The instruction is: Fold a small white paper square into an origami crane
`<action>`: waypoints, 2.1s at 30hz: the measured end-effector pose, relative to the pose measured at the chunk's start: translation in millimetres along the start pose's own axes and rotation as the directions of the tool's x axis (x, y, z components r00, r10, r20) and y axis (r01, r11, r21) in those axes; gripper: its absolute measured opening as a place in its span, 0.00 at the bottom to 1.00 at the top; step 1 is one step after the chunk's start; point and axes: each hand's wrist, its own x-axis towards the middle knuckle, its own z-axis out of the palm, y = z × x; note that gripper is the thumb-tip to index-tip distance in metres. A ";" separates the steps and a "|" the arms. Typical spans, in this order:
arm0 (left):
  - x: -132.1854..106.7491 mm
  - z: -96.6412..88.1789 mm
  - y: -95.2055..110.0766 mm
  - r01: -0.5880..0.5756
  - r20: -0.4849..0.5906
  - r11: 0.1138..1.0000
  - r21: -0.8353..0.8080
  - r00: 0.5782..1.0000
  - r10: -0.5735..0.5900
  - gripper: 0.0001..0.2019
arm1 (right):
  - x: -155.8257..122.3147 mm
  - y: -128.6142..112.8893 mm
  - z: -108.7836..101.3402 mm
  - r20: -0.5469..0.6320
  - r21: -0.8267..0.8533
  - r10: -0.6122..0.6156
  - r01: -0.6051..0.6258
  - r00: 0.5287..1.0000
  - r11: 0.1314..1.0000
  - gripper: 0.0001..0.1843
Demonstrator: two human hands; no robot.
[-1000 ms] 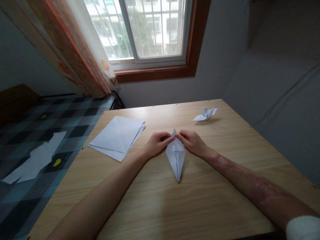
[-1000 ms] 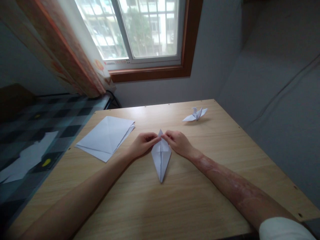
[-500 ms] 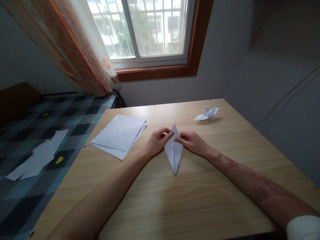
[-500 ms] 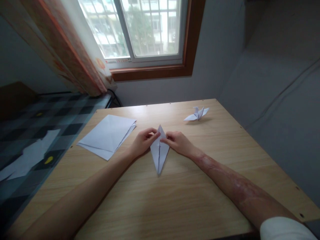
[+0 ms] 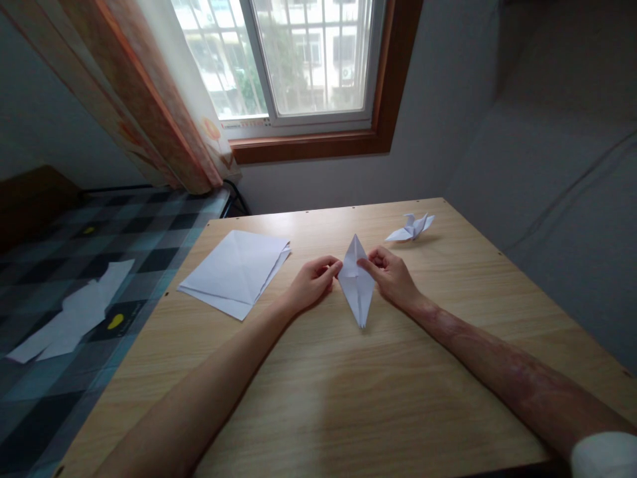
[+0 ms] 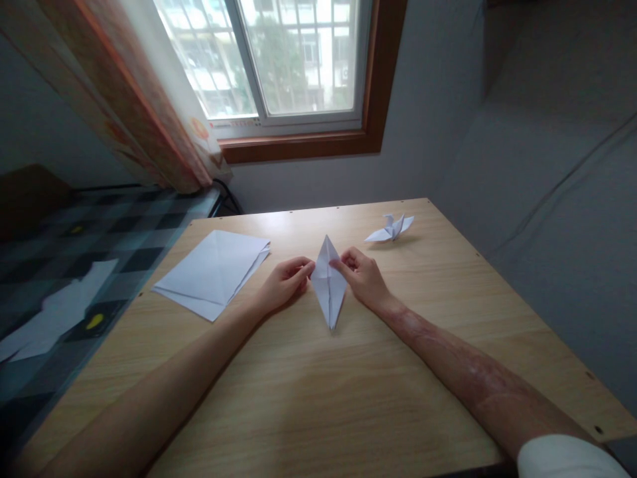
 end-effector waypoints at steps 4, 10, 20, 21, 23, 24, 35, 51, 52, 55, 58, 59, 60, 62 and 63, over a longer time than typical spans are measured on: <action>0.7 1.1 -2.8 0.013 0.040 0.995 -0.100 0.999 -0.009 0.24 | -2.1 1.6 -0.2 -0.013 0.069 0.050 -0.049 0.999 0.996 0.27; 0.2 2.9 -5.2 -0.016 0.024 0.989 -0.147 1.000 0.020 0.24 | -1.2 1.9 2.1 0.043 0.105 0.043 -0.048 0.998 0.993 0.25; 1.8 2.7 -4.3 -0.068 -0.001 0.987 -0.147 0.998 0.068 0.25 | -2.0 -0.5 3.2 0.118 0.112 0.012 -0.025 0.993 0.993 0.26; 2.2 3.3 -4.4 -0.059 0.011 0.986 -0.156 0.998 0.061 0.26 | -2.2 -0.7 3.0 0.104 0.106 0.006 -0.017 0.995 0.994 0.26; 2.8 4.4 -5.1 -0.039 0.045 0.984 -0.173 0.998 0.047 0.27 | -2.3 -0.4 2.7 0.076 0.106 -0.001 -0.007 0.997 0.994 0.25; 3.0 4.6 -5.7 -0.034 0.054 0.985 -0.171 0.998 0.044 0.27 | -2.1 0.1 2.7 0.068 0.112 -0.003 -0.004 0.998 0.994 0.24; 8.7 1.5 -13.6 -0.069 -0.195 0.976 -0.207 0.980 0.028 0.22 | 1.0 -1.6 4.3 0.117 0.181 -0.055 0.033 0.992 0.983 0.23; 7.0 5.8 -11.8 -0.122 -0.291 0.981 0.153 0.943 0.163 0.20 | 2.1 -3.7 4.0 0.072 0.187 -0.012 -0.001 0.997 0.982 0.27; 6.6 5.4 -11.7 -0.121 -0.310 0.978 0.172 0.935 0.171 0.19 | 2.3 -3.3 4.1 0.067 0.193 -0.010 -0.004 0.998 0.981 0.27; 3.8 4.8 -10.5 -0.067 -0.314 0.990 0.120 0.944 0.102 0.19 | 2.5 -3.4 4.5 0.059 0.222 0.003 -0.016 0.998 0.975 0.28; 1.1 5.9 -8.5 -0.028 -0.178 0.999 -0.037 0.984 0.021 0.21 | 2.6 -3.6 5.0 0.081 0.245 0.003 -0.023 0.997 0.969 0.29; 0.6 6.4 -7.8 -0.020 -0.124 0.997 -0.073 0.992 0.011 0.21 | 2.7 -3.2 5.2 0.096 0.249 0.001 -0.025 0.995 0.968 0.28; 0.3 6.8 -7.2 -0.013 -0.075 0.995 -0.095 0.997 0.006 0.22 | 2.7 -2.4 5.4 0.113 0.254 0.002 -0.031 0.994 0.967 0.28; 0.3 7.1 -6.4 -0.002 -0.010 0.994 -0.110 1.000 0.001 0.22 | 2.7 -0.3 5.8 0.145 0.264 0.013 -0.051 0.989 0.963 0.27; 0.4 7.1 -6.2 0.001 0.005 0.994 -0.113 1.000 0.000 0.22 | 2.6 0.7 5.9 0.159 0.270 0.020 -0.063 0.987 0.961 0.28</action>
